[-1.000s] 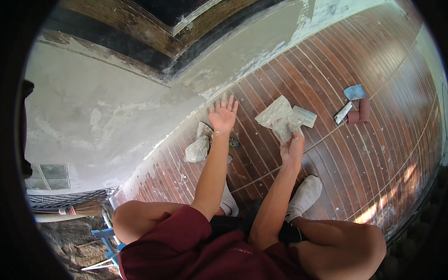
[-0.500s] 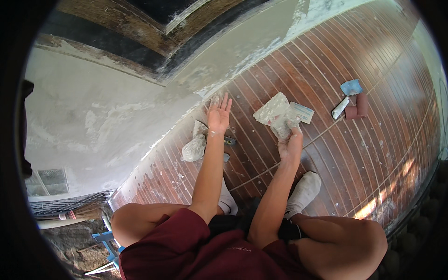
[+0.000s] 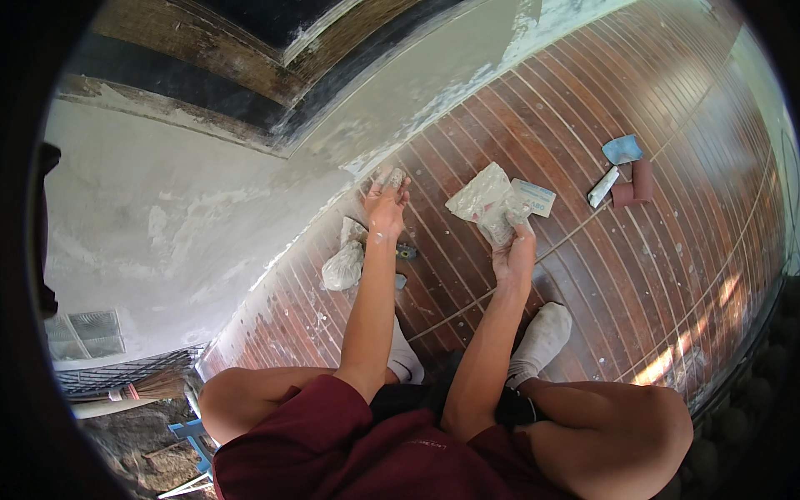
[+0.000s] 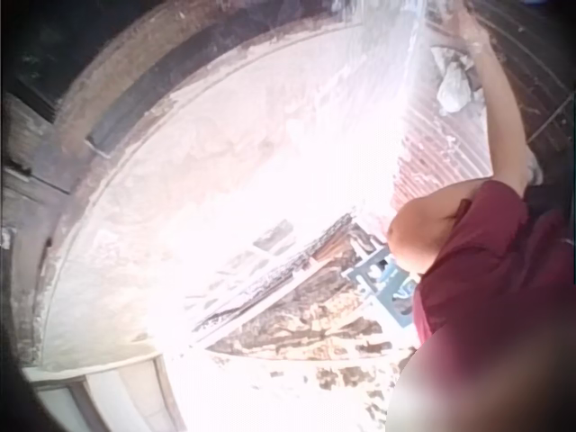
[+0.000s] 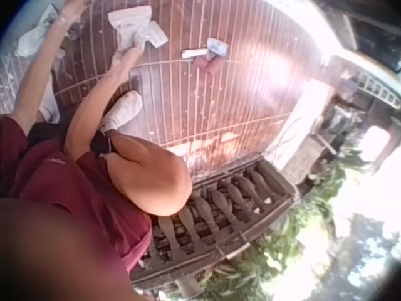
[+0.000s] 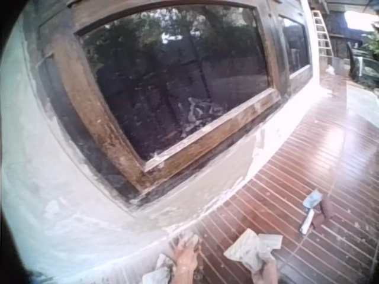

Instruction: The person applies a bead of white sealant along the base of a wall using a caulking gun. They then smooth the bead with a finger and wipe excess material onto a cloth, repeating the process along the wall's length.

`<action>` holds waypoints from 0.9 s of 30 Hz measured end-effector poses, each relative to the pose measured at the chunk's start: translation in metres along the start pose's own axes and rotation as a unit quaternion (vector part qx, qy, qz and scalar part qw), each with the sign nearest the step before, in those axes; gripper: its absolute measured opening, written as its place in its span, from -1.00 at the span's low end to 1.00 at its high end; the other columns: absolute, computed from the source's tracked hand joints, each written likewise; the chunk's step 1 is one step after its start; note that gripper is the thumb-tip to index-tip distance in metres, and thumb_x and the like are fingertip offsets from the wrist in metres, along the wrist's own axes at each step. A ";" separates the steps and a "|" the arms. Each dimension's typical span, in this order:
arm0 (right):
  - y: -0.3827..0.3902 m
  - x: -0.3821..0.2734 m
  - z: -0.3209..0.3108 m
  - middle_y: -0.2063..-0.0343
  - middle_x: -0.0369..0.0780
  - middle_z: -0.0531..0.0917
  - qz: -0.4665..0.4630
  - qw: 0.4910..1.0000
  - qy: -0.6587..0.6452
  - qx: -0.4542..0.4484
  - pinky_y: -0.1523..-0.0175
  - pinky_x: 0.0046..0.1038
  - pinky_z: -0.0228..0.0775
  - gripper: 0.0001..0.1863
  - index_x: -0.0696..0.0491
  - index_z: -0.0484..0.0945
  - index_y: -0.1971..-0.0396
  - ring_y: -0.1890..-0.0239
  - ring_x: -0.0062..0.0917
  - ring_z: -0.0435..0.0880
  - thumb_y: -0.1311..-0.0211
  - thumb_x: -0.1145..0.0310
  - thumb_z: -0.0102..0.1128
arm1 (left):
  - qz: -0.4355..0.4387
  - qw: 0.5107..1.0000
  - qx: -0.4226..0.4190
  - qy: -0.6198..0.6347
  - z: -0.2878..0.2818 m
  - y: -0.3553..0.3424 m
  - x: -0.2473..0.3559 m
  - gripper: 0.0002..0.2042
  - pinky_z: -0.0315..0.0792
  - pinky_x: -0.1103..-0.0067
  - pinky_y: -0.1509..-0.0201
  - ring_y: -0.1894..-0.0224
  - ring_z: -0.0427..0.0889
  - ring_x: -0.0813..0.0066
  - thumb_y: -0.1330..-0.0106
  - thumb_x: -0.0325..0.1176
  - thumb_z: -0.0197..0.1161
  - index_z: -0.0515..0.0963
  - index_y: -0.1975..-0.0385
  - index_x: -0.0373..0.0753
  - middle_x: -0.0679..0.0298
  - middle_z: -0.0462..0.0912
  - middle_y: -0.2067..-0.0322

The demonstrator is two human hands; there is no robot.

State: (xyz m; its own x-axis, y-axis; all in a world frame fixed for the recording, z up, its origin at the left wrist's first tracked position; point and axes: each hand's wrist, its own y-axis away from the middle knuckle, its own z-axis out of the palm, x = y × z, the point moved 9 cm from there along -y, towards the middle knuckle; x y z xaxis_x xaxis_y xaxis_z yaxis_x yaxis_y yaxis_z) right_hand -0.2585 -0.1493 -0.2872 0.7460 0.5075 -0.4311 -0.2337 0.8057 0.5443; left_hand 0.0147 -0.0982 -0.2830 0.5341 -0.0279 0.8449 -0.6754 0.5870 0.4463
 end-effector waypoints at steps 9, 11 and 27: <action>0.001 -0.004 0.001 -0.02 -0.08 0.59 -0.010 1.000 -0.011 0.000 -0.07 -0.22 0.59 -0.61 0.24 0.39 -0.09 -0.02 -0.29 0.64 -0.30 0.42 0.01 | -0.018 0.995 -0.064 0.081 0.029 0.010 0.003 -0.53 0.41 0.50 -0.01 -0.15 0.52 0.28 -0.53 -0.05 -0.31 0.31 -0.23 -0.22 0.19 0.43 -0.21; 0.001 -0.004 0.001 -0.01 -0.08 0.59 -0.010 1.000 -0.010 0.008 -0.06 -0.22 0.60 -0.62 0.24 0.39 -0.09 -0.01 -0.29 0.64 -0.30 0.42 0.01 | -0.014 0.992 -0.085 0.095 0.033 0.011 0.005 -0.49 0.40 0.48 -0.05 -0.21 0.47 0.24 -0.53 -0.04 -0.38 0.27 -0.26 -0.24 0.17 0.38 -0.26; -0.001 -0.005 -0.007 -0.01 -0.10 0.60 -0.007 1.000 0.001 0.021 -0.04 -0.26 0.60 -0.61 0.23 0.40 -0.09 0.00 -0.31 0.65 -0.29 0.40 0.02 | 0.025 0.922 -0.366 0.126 0.087 0.048 0.034 -0.14 0.37 0.32 -0.24 -0.33 0.28 0.06 -0.24 -0.01 0.27 -0.08 -0.43 -0.16 0.05 0.11 -0.39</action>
State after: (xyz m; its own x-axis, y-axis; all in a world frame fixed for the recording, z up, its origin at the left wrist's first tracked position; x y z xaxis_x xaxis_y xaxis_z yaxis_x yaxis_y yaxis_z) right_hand -0.2661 -0.1507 -0.2907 0.7479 0.4962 -0.4409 -0.1967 0.8000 0.5668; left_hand -0.0440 -0.1413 -0.2071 0.6746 0.1485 0.7231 -0.2272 0.9738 0.0120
